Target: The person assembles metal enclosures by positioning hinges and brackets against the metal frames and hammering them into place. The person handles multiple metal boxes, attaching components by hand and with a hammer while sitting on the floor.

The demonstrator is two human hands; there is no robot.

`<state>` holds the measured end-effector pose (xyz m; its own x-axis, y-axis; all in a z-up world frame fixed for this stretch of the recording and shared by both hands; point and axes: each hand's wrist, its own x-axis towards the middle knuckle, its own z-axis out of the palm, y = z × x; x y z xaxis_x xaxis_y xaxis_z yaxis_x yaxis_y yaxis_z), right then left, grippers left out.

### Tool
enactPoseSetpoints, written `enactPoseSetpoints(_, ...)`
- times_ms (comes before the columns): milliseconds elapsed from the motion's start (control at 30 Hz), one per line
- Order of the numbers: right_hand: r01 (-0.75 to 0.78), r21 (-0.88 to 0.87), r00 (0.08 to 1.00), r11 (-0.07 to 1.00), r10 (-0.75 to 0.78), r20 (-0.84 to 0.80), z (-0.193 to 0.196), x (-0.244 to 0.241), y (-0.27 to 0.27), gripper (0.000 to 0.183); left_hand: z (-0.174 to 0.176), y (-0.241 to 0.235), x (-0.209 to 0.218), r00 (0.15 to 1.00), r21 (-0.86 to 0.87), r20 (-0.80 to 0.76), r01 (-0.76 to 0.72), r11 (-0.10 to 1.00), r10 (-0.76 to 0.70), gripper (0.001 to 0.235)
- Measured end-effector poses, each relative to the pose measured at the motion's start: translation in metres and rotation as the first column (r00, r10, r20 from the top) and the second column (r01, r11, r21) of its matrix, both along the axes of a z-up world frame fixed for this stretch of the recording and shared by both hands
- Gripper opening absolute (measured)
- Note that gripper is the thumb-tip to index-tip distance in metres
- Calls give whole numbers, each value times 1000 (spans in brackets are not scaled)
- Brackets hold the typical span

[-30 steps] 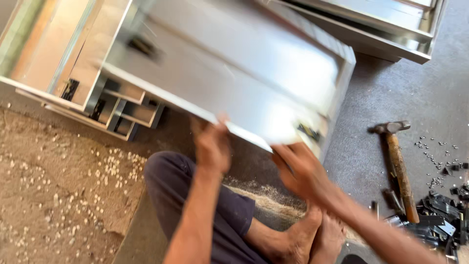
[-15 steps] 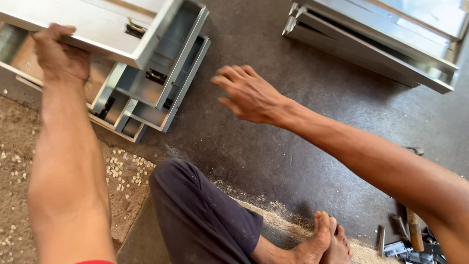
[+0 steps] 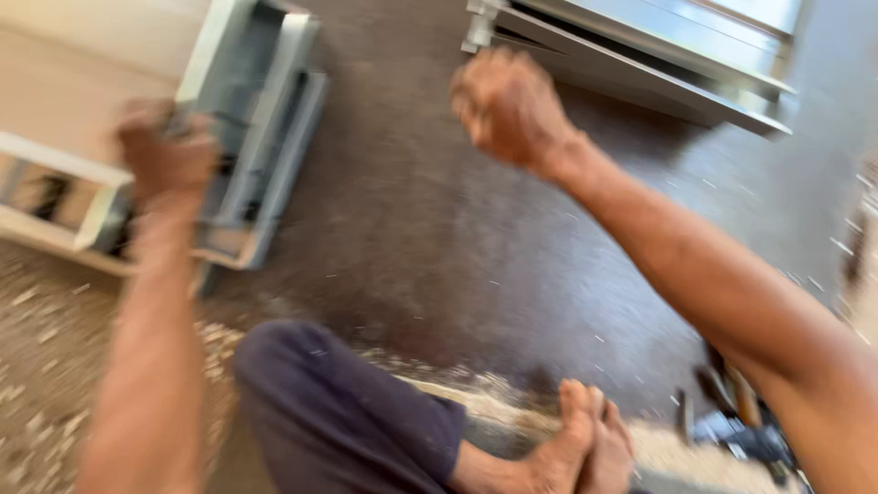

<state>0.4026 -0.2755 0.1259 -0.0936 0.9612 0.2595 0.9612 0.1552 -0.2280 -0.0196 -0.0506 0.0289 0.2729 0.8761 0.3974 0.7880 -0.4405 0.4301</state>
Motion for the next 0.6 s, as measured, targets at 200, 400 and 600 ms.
enactPoseSetpoints(200,389,191,910,901,-408,75,-11,169,-29,28,58,-58,47,988,348,-145,107,931,-60,31)
enactPoseSetpoints(400,437,-308,865,845,-488,-112,15,219,-73,34,94,-167,185,869,45,79,487,872,-489,7)
enactPoseSetpoints(600,74,69,997,995,-75,4,-49,93,-173,50,98,-287,261,713,206,14,684,700,-701,34)
